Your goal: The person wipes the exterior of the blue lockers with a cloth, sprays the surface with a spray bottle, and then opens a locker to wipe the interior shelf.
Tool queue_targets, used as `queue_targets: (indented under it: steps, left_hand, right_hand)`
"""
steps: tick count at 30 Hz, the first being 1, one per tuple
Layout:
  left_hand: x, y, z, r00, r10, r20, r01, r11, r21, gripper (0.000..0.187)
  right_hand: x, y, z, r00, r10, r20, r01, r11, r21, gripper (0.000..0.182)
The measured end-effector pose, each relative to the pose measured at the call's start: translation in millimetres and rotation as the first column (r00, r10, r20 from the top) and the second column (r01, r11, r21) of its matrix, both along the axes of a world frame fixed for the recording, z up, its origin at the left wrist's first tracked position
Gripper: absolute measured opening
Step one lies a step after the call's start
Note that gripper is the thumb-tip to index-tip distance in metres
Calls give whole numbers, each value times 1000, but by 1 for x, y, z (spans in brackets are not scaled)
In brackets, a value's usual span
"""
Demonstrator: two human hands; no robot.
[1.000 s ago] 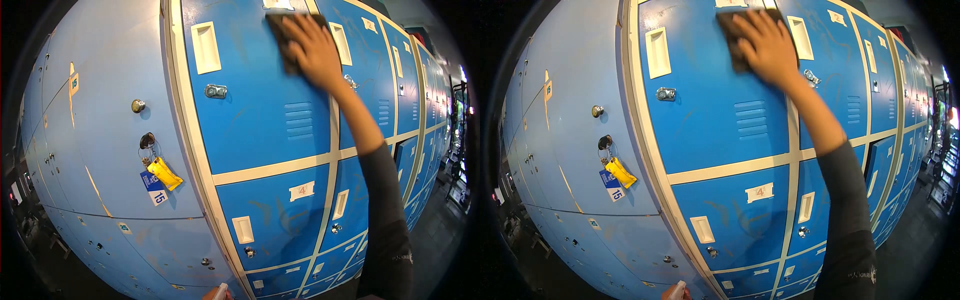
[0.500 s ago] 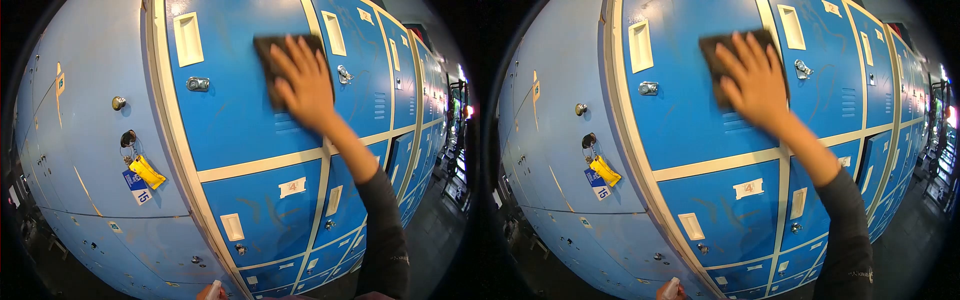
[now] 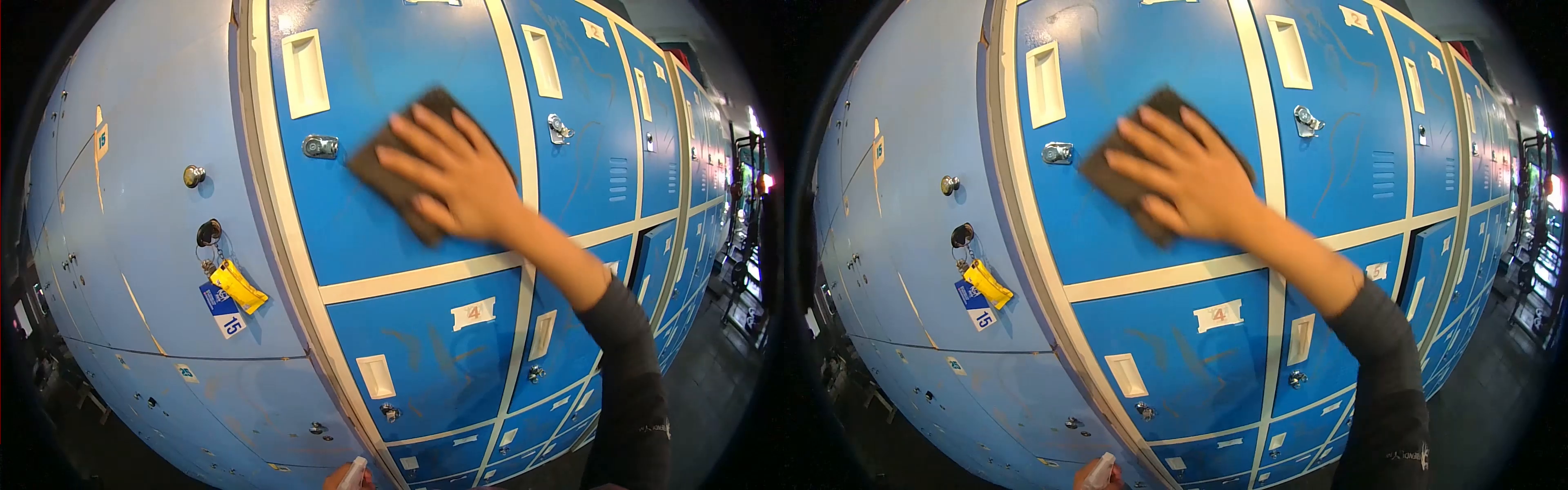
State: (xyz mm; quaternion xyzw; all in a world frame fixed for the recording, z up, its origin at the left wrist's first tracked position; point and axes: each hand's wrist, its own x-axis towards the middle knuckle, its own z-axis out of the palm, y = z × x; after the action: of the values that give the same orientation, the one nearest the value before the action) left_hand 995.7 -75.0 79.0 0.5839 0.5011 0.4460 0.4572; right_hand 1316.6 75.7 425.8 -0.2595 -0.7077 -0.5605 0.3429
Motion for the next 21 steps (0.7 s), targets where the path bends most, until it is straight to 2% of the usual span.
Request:
queue_targets:
  steps: [1, 4, 5, 7, 10, 12, 16, 19, 20, 21]
  left_hand:
    - [0, 0, 0, 999, -12, -32, 12, 1000, -6, 24]
    - [5, -6, 9, 998, -7, 67, 8, 1000, -11, 24]
    - [3, -4, 5, 999, -20, 31, 19, 1000, 18, 24]
    - [-2, -1, -6, 999, -35, -36, 38, 997, 69, 23]
    - [3, -12, 7, 998, 64, -16, -65, 993, -103, 23]
    - [0, -17, 10, 998, 55, 22, -52, 993, -103, 22]
    - [-4, -22, 11, 996, 91, 17, -90, 994, -62, 18]
    - [2, -26, 25, 984, 101, 146, -75, 982, -174, 16]
    - [2, -26, 22, 987, 81, 137, -64, 990, -123, 16]
    - [0, -24, 18, 990, 64, 127, -55, 996, -70, 17]
  right_hand:
    - [-8, 11, 29, 999, 33, -17, -31, 995, 99, 58]
    - [-29, 45, 119, 992, 107, -63, -75, 920, 384, 51]
    - [-34, 35, 142, 993, 66, -93, -34, 949, 313, 56]
    - [-40, 44, 182, 986, 59, -155, -2, 938, 347, 57]
    - [-48, 47, 188, 977, 77, -199, 0, 934, 357, 56]
    - [-50, 47, 163, 971, 97, -220, -13, 935, 354, 55]
    - [-52, 37, 58, 975, 96, -199, -32, 953, 302, 54]
    - [-51, 5, -43, 982, 12, -190, -12, 1000, -1, 60]
    - [-50, -1, -75, 985, -17, -171, 0, 995, -96, 63]
    - [-47, -4, -106, 997, -31, -69, 20, 988, -155, 64]
